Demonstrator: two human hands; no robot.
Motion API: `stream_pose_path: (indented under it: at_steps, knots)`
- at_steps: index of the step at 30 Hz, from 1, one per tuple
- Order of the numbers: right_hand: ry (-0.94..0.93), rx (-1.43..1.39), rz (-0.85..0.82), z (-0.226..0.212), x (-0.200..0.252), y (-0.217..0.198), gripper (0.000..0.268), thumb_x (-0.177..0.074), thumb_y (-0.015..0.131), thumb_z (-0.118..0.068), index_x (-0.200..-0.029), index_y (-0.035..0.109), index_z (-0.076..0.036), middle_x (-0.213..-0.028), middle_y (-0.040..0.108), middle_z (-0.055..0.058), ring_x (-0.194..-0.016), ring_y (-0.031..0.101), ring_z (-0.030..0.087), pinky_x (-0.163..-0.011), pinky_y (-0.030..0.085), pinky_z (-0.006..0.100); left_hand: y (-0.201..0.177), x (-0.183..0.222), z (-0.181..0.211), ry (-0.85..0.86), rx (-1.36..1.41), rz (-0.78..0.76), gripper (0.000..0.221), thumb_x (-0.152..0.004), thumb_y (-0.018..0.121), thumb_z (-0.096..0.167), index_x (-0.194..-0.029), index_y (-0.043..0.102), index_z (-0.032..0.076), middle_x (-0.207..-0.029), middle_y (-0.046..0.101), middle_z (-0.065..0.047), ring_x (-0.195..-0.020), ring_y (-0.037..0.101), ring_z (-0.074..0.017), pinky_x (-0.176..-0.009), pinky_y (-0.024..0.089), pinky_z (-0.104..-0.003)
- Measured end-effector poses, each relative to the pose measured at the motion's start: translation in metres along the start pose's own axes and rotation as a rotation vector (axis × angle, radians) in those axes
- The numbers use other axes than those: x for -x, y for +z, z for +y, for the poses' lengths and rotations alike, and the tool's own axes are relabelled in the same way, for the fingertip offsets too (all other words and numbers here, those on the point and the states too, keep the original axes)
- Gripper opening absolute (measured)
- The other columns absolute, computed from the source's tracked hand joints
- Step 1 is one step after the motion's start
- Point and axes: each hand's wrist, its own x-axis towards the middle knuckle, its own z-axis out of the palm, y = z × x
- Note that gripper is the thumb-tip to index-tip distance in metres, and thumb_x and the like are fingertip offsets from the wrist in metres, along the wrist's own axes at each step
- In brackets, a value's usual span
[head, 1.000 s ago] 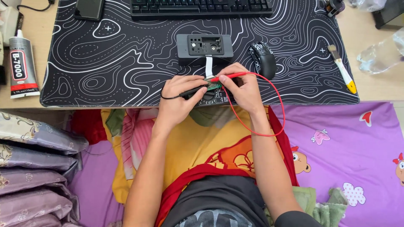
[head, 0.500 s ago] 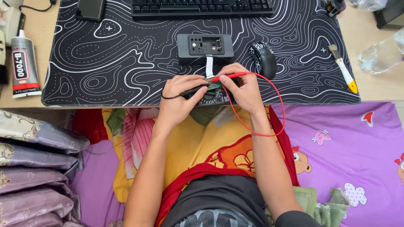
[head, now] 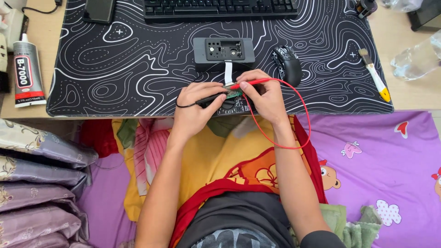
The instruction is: Testing a small circuit board using a multimeter with red and black probes to check electrical points.
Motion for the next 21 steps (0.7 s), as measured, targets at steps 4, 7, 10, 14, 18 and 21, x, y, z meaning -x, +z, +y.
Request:
stream_pose_path:
  at_steps: [4,7,10,14,18,21]
  knots:
    - [0.065,-0.031,0.026,0.003,0.002,0.0,0.01,-0.113,0.076,-0.008,-0.119,0.083,-0.004,-0.116,0.08,0.015,-0.116,0.079,0.025,-0.106,0.061,0.042,0.0,0.0,-0.006,0.01,0.016,-0.005,0.016,-0.106,0.087,0.022,-0.121,0.091,0.024,-0.121,0.088,-0.001,-0.118,0.081,-0.0268,-0.105,0.052,-0.036]
    - [0.108,-0.018,0.025,0.001,0.004,0.003,0.012,-0.113,0.077,-0.009,-0.123,0.084,-0.006,-0.114,0.08,0.012,-0.112,0.079,0.022,-0.105,0.062,0.042,0.001,0.001,-0.006,0.007,0.004,-0.009,0.017,-0.106,0.088,0.024,-0.123,0.09,0.025,-0.122,0.088,0.0,-0.12,0.081,-0.0262,-0.106,0.051,-0.037]
    - [0.131,0.007,0.02,0.001,0.004,0.002,0.013,-0.112,0.078,-0.01,-0.124,0.083,-0.007,-0.112,0.079,0.012,-0.11,0.079,0.022,-0.104,0.063,0.042,0.004,-0.001,-0.008,-0.012,0.012,-0.002,0.023,-0.105,0.088,0.022,-0.128,0.089,0.025,-0.123,0.088,-0.001,-0.122,0.08,-0.0269,-0.108,0.051,-0.037]
    - [0.173,0.013,0.029,-0.007,0.001,0.003,0.016,-0.113,0.076,-0.009,-0.128,0.081,-0.008,-0.109,0.078,0.01,-0.108,0.078,0.02,-0.103,0.063,0.043,0.001,0.001,-0.007,-0.02,0.025,-0.005,0.038,-0.104,0.089,0.018,-0.141,0.084,0.02,-0.126,0.087,-0.006,-0.125,0.079,-0.0316,-0.108,0.051,-0.042]
    - [0.188,0.013,0.036,-0.008,0.001,0.001,0.018,-0.113,0.074,-0.008,-0.131,0.079,-0.008,-0.115,0.082,0.012,-0.111,0.081,0.022,-0.103,0.064,0.042,0.004,0.002,-0.015,-0.012,0.04,0.0,0.045,-0.103,0.09,0.019,-0.147,0.08,0.024,-0.125,0.087,-0.003,-0.126,0.079,-0.0288,-0.11,0.05,-0.041]
    - [0.194,0.015,0.031,-0.013,0.001,0.003,0.02,-0.112,0.076,-0.009,-0.132,0.077,-0.008,-0.117,0.083,0.014,-0.113,0.081,0.024,-0.105,0.063,0.044,0.004,0.002,-0.015,-0.009,0.019,-0.002,0.048,-0.101,0.091,0.02,-0.148,0.08,0.024,-0.124,0.087,-0.002,-0.126,0.079,-0.0281,-0.11,0.05,-0.041]
